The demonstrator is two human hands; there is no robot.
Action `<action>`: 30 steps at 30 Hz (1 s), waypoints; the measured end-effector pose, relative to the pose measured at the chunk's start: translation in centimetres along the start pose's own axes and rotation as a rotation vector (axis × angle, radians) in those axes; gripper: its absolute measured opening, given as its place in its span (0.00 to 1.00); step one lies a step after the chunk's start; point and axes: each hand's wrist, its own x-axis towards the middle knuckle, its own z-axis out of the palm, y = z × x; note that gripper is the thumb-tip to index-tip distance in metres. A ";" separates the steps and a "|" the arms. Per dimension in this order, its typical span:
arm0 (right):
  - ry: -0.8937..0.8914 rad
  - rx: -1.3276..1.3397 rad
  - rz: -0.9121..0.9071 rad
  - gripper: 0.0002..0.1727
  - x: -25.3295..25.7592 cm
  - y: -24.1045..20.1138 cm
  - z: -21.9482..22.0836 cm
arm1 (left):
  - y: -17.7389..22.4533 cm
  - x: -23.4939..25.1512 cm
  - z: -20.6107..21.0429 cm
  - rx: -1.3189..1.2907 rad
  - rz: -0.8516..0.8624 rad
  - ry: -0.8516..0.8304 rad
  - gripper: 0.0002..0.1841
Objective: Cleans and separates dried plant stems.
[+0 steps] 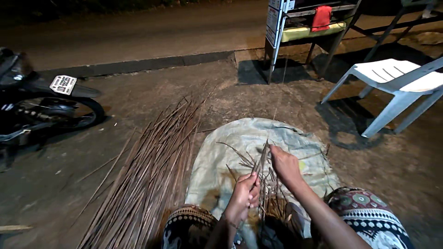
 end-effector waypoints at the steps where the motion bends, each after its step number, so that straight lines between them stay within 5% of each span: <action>1: -0.087 0.020 0.107 0.17 0.8 0.7 -0.8 | -0.2 -0.3 -0.1 -0.003 -0.016 -0.010 0.23; 5: -0.222 0.116 0.294 0.21 3.2 3.8 -3.4 | -1.1 -1.1 -1.1 -0.049 -0.027 -0.060 0.24; 12: -0.356 0.756 -0.041 0.31 -0.1 2.2 -2.0 | 0.1 -0.7 -1.4 -0.269 0.018 -0.122 0.26; 17: -0.455 0.749 -0.203 0.29 -1.3 0.1 -0.8 | -0.1 -0.4 -2.4 -0.402 -0.010 -0.281 0.25; 25: -0.145 0.936 0.048 0.19 2.3 4.7 -0.3 | -0.3 -0.9 -2.7 -0.325 -0.117 -0.402 0.24; 30: -0.377 0.784 -0.057 0.23 0.8 3.7 -1.3 | -0.2 -0.7 -2.6 -0.339 -0.108 -0.341 0.25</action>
